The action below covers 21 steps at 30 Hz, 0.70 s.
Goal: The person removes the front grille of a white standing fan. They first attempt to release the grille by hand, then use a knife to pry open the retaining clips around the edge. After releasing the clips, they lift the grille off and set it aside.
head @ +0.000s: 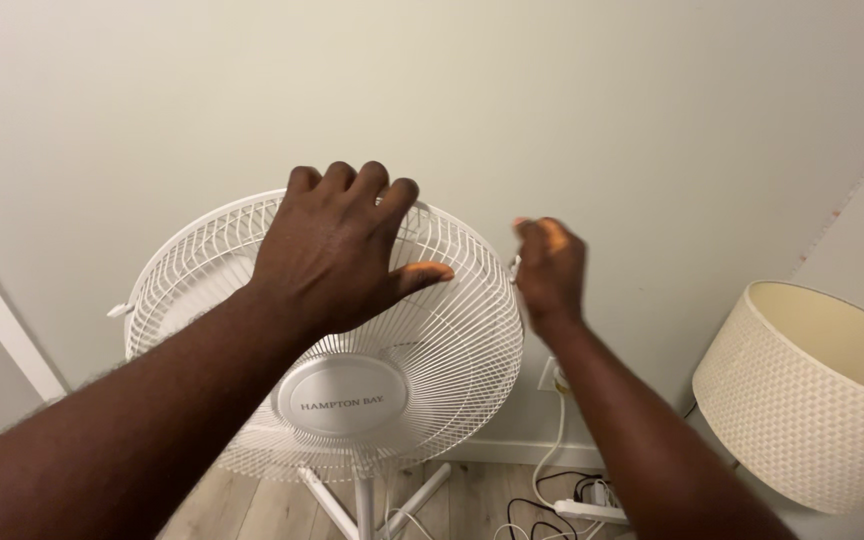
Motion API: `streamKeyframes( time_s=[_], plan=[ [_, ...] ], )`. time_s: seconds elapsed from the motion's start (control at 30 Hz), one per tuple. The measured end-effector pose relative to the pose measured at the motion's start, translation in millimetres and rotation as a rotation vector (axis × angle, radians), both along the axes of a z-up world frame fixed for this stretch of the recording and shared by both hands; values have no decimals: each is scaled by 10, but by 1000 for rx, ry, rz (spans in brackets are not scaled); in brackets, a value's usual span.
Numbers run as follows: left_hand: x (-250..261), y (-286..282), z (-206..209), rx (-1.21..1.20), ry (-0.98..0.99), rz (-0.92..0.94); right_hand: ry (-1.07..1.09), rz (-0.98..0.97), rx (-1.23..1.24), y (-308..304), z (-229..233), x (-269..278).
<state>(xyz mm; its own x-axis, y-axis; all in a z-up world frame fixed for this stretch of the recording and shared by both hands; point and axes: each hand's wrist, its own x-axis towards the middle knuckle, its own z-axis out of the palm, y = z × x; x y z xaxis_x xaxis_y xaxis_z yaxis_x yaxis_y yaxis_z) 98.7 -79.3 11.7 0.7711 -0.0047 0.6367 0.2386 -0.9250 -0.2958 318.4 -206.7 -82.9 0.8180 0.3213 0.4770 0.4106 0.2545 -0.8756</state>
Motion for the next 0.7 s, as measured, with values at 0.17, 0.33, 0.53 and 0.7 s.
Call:
streamKeyframes(
  time_s=[0.17,0.33,0.53,0.7],
  plan=[
    [-28,20,33,-34,-17,8,257,114,-18,-343,78,249],
    [4,-26,14,-3,-31,6,75,194,-317,-454,189,34],
    [-7,-43,1,-27,-5,15,-31,33,-528,-468,377,-340],
    [-12,-61,-2,8,-12,17,-85,-53,-585,-481,432,-424]
  ],
)
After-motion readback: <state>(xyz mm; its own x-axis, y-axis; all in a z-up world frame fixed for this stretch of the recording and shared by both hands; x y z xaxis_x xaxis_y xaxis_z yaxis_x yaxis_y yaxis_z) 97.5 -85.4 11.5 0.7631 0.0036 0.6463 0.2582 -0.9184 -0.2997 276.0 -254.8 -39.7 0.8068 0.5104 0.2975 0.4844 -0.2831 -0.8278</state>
